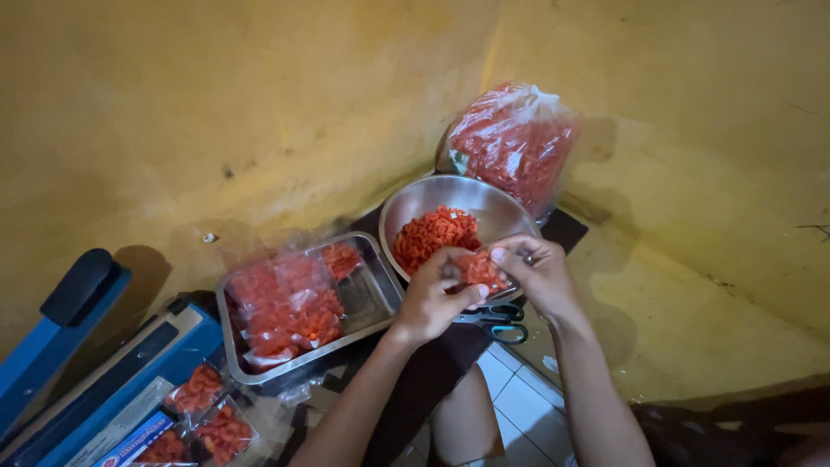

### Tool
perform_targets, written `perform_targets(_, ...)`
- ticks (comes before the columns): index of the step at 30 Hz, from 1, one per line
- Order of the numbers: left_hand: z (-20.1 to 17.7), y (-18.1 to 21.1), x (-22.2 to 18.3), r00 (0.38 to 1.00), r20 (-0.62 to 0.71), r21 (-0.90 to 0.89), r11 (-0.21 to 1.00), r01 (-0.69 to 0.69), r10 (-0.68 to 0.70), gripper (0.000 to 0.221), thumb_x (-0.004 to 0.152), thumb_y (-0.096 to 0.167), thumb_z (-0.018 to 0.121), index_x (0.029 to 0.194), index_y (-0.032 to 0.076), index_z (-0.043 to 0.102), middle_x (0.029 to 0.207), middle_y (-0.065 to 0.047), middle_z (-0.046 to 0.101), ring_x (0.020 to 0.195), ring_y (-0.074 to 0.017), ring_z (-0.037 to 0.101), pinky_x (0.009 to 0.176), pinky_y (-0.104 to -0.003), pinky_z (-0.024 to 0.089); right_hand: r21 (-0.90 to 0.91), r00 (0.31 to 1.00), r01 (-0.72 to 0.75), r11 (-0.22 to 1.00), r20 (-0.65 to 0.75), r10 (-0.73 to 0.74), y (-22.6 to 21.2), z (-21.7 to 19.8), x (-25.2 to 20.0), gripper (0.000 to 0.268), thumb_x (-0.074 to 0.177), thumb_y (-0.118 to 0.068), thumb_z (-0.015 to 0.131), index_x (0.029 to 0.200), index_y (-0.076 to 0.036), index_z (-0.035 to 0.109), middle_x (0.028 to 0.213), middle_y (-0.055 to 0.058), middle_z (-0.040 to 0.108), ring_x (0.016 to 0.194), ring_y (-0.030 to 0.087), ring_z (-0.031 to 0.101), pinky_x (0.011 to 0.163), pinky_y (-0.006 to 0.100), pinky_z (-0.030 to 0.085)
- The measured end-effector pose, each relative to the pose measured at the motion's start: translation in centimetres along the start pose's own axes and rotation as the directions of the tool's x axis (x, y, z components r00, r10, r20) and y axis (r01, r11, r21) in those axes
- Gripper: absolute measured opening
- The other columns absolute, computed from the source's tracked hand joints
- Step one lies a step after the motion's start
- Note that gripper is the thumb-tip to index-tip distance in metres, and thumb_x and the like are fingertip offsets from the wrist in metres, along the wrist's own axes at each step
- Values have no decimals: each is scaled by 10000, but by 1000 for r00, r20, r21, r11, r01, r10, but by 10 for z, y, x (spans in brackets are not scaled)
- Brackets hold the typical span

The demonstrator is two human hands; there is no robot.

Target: The person scoops dried red goji berries from a metal bowl into small clear plastic bags using a spoon. They fold the open ends of the bags and place them into a metal tray. The process is repeated multiple times throughout the clip.

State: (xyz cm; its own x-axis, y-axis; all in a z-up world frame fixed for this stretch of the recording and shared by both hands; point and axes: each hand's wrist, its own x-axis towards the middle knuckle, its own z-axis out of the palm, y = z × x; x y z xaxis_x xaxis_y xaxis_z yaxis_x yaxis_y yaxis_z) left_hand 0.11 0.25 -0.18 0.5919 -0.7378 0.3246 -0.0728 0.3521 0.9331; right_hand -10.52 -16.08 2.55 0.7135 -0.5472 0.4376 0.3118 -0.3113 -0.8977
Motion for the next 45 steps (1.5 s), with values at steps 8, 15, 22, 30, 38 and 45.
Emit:
perform_targets(8,11,7,0,985,-137,-28,994,-109,104,291,868,201,831,1075,16,740,775,-131,723,538,-157,686,485,-258,604,-85,992,39,996,125,-28,-37,6,-11,191,844,-106,826,996,-9,763,727,97,733,631,111,651,528,244,557)
perform_targets(15,11,9,-2,984,-178,-28,999,-24,19,280,883,217,809,1088,44,728,893,-82,687,773,-150,721,637,-301,656,-132,998,13,991,67,-4,-51,13,-24,52,850,-51,790,858,-1,775,639,60,687,596,94,602,485,247,545)
perform_targets(22,17,9,-4,957,-247,-243,966,92,-153,208,907,149,777,1072,28,745,924,-93,739,790,-169,733,719,-350,657,-136,997,57,989,-42,-63,-30,4,-18,23,859,-59,800,877,-48,789,616,26,676,536,42,557,492,187,489)
perform_targets(30,20,43,-9,962,-272,-106,994,-6,-23,111,870,167,821,941,82,830,741,-30,672,710,-85,575,624,-251,518,-394,945,309,865,27,-325,-67,14,-28,85,907,-54,767,822,-48,763,606,71,620,564,147,575,556,276,466)
perform_targets(38,21,36,-7,945,-327,-136,991,-18,-27,154,876,189,821,979,74,830,777,-40,658,730,-89,572,638,-226,502,-293,942,277,915,-106,-319,-48,24,-26,142,940,-51,737,798,-57,738,560,28,576,552,85,494,546,240,426)
perform_targets(45,30,60,-16,922,-382,-184,983,-8,-64,153,887,177,788,1002,85,830,730,-4,595,691,-62,542,556,-178,463,-146,921,224,964,-292,-258,-6,35,-31,193,1009,-101,669,818,-80,688,469,-1,517,405,59,465,456,197,391)
